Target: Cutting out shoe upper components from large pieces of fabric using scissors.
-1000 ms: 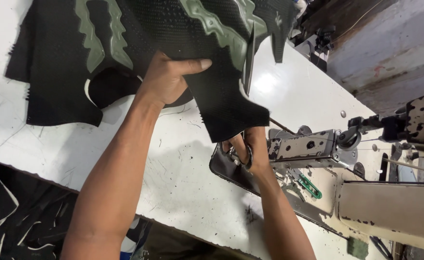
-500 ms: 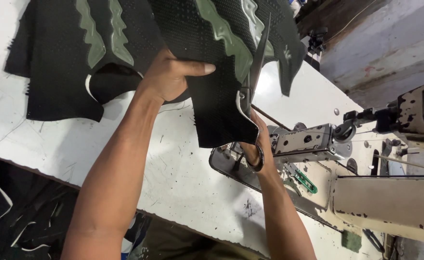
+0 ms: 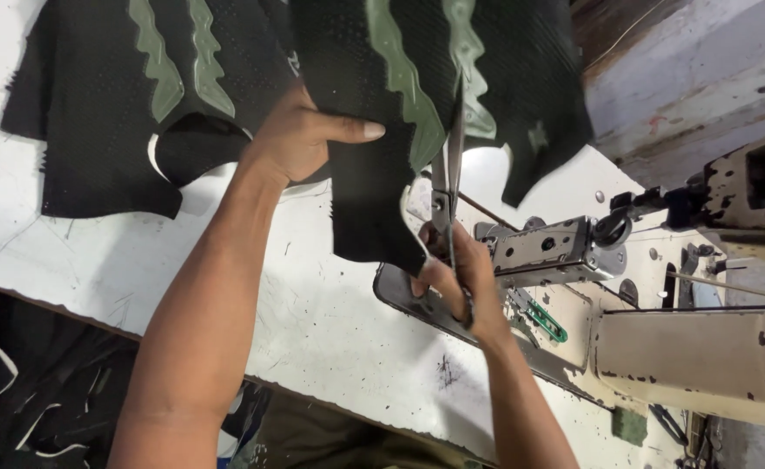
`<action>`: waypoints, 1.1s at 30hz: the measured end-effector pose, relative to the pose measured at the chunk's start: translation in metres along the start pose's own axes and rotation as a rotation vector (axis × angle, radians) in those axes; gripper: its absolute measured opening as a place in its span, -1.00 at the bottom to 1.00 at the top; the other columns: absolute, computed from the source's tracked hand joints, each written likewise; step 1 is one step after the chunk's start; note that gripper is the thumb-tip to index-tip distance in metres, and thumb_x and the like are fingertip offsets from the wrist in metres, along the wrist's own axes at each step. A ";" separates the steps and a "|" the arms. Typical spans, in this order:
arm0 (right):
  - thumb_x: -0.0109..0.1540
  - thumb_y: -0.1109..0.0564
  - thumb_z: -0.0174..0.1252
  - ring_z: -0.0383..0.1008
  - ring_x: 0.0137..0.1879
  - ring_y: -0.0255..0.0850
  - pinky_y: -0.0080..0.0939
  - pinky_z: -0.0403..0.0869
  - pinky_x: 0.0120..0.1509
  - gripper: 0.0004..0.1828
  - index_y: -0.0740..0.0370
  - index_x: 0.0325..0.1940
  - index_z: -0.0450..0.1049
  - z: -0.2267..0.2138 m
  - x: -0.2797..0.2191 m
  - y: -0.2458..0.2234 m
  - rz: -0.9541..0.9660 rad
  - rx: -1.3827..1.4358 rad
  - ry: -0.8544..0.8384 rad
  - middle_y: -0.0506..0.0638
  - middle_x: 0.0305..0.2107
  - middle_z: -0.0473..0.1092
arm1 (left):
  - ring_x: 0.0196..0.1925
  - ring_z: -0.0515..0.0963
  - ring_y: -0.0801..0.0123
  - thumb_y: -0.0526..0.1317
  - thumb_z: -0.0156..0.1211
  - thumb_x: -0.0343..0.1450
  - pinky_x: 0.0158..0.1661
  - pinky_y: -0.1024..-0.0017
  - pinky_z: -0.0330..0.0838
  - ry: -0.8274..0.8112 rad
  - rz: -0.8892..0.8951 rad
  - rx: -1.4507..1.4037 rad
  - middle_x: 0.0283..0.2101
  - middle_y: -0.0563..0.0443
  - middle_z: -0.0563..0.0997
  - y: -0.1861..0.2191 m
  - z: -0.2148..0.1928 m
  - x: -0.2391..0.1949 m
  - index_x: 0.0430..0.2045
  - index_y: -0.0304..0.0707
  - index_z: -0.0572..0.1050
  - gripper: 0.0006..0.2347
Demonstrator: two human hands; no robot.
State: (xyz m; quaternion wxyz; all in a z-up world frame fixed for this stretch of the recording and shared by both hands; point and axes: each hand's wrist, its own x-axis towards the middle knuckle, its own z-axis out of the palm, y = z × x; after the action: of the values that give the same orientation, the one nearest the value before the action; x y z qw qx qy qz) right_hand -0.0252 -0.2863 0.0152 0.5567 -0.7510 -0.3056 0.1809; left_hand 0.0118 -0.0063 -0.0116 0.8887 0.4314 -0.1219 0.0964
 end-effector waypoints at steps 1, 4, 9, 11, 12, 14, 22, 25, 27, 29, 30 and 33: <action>0.32 -0.11 0.12 0.47 -0.52 -0.32 -0.34 0.53 -0.42 -0.58 0.35 -0.09 0.35 -0.002 -0.003 -0.006 0.008 0.002 -0.001 -0.05 -0.58 0.38 | 0.09 0.64 0.25 -0.42 0.46 0.20 0.20 0.29 0.48 0.004 -0.006 -0.003 -0.04 -0.03 0.67 0.002 0.000 0.000 -0.05 -0.32 0.55 -0.59; 0.28 -0.21 0.16 0.48 -0.42 -0.29 -0.29 0.54 -0.33 -0.49 0.31 -0.06 0.33 -0.004 -0.011 -0.021 0.068 0.010 -0.075 -0.04 -0.53 0.36 | 0.10 0.63 0.28 -0.36 0.46 0.19 0.19 0.30 0.48 -0.045 -0.005 0.234 -0.03 0.01 0.66 0.002 0.000 0.000 -0.03 -0.28 0.52 -0.56; 0.19 -0.45 0.18 0.49 -0.30 -0.21 -0.20 0.50 -0.18 -0.26 0.26 0.00 0.33 -0.002 -0.012 -0.027 0.097 0.034 -0.142 -0.02 -0.50 0.36 | 0.09 0.63 0.28 -0.37 0.44 0.24 0.21 0.31 0.50 -0.142 0.046 0.346 -0.03 0.00 0.65 -0.002 0.001 0.002 0.03 -0.27 0.48 -0.55; 0.17 -0.48 0.18 0.49 -0.29 -0.21 -0.19 0.50 -0.15 -0.23 0.25 0.01 0.33 0.000 -0.012 -0.028 0.097 0.023 -0.141 -0.02 -0.48 0.37 | 0.09 0.63 0.26 -0.37 0.44 0.25 0.23 0.31 0.50 -0.149 0.045 0.329 -0.03 -0.02 0.66 -0.003 0.000 0.001 0.03 -0.30 0.49 -0.56; 0.15 -0.52 0.18 0.50 -0.27 -0.20 -0.18 0.50 -0.13 -0.20 0.24 0.01 0.33 0.000 -0.011 -0.030 0.096 0.009 -0.138 -0.02 -0.47 0.39 | 0.10 0.64 0.24 -0.38 0.44 0.27 0.24 0.30 0.50 -0.157 0.047 0.310 -0.02 -0.04 0.66 -0.004 -0.001 0.002 0.04 -0.33 0.50 -0.57; 0.15 -0.53 0.18 0.50 -0.26 -0.20 -0.17 0.50 -0.10 -0.19 0.24 0.01 0.32 0.001 -0.009 -0.032 0.100 0.014 -0.135 -0.02 -0.46 0.39 | 0.10 0.64 0.23 -0.37 0.44 0.25 0.24 0.31 0.51 -0.123 0.029 0.323 -0.02 -0.06 0.66 -0.002 0.002 0.001 0.06 -0.35 0.48 -0.53; 0.15 -0.53 0.16 0.51 -0.28 -0.20 -0.17 0.50 -0.11 -0.22 0.22 -0.02 0.33 0.001 -0.004 -0.025 0.122 -0.010 -0.123 -0.01 -0.46 0.42 | 0.23 0.59 0.15 -0.35 0.46 0.16 0.32 0.32 0.41 -0.012 -0.017 0.333 0.13 -0.24 0.59 -0.008 0.000 0.001 0.26 -0.47 0.21 -0.26; 0.21 -0.45 0.15 0.50 -0.33 -0.23 -0.20 0.51 -0.17 -0.32 0.22 -0.04 0.33 0.002 -0.004 -0.020 0.110 0.020 -0.118 -0.02 -0.49 0.41 | 0.29 0.53 0.12 -0.35 0.49 0.16 0.35 0.31 0.32 0.007 0.020 0.445 0.16 -0.26 0.58 -0.012 -0.005 0.002 0.27 -0.51 0.22 -0.25; 0.27 -0.33 0.13 0.48 -0.37 -0.26 -0.24 0.52 -0.26 -0.43 0.24 -0.07 0.33 0.002 -0.005 -0.018 0.099 0.016 -0.108 -0.03 -0.52 0.38 | 0.38 0.40 0.09 -0.40 0.49 0.19 0.39 0.26 0.20 -0.030 0.089 0.424 0.24 -0.29 0.49 -0.012 -0.006 0.002 0.31 -0.53 0.16 -0.22; 0.30 -0.27 0.11 0.47 -0.40 -0.27 -0.25 0.52 -0.30 -0.49 0.25 -0.08 0.33 0.001 -0.007 -0.015 0.092 0.002 -0.102 -0.04 -0.54 0.36 | 0.27 0.51 0.06 -0.39 0.45 0.17 0.35 0.26 0.33 -0.027 0.013 0.370 0.16 -0.28 0.56 -0.004 0.001 -0.001 0.27 -0.51 0.23 -0.27; 0.33 -0.21 0.10 0.45 -0.42 -0.29 -0.27 0.51 -0.33 -0.54 0.26 -0.09 0.33 0.001 -0.007 -0.014 0.084 -0.012 -0.096 -0.05 -0.55 0.34 | 0.17 0.63 0.05 -0.37 0.41 0.15 0.30 0.26 0.47 -0.026 -0.062 0.316 0.07 -0.26 0.62 0.001 0.004 -0.002 0.23 -0.50 0.30 -0.31; 0.36 -0.13 0.06 0.42 -0.50 -0.32 -0.31 0.50 -0.42 -0.62 0.26 -0.13 0.34 0.000 -0.010 -0.008 0.042 -0.040 -0.077 -0.07 -0.59 0.32 | 0.24 0.56 0.21 -0.40 0.46 0.19 0.34 0.33 0.32 -0.044 0.066 0.329 0.12 -0.16 0.59 -0.009 -0.003 0.000 0.23 -0.43 0.25 -0.32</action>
State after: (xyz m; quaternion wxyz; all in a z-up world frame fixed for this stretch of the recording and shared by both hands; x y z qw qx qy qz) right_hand -0.0350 -0.2910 0.0218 0.5255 -0.7606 -0.3145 0.2153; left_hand 0.0148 -0.0094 -0.0197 0.7997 0.5687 -0.1379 0.1346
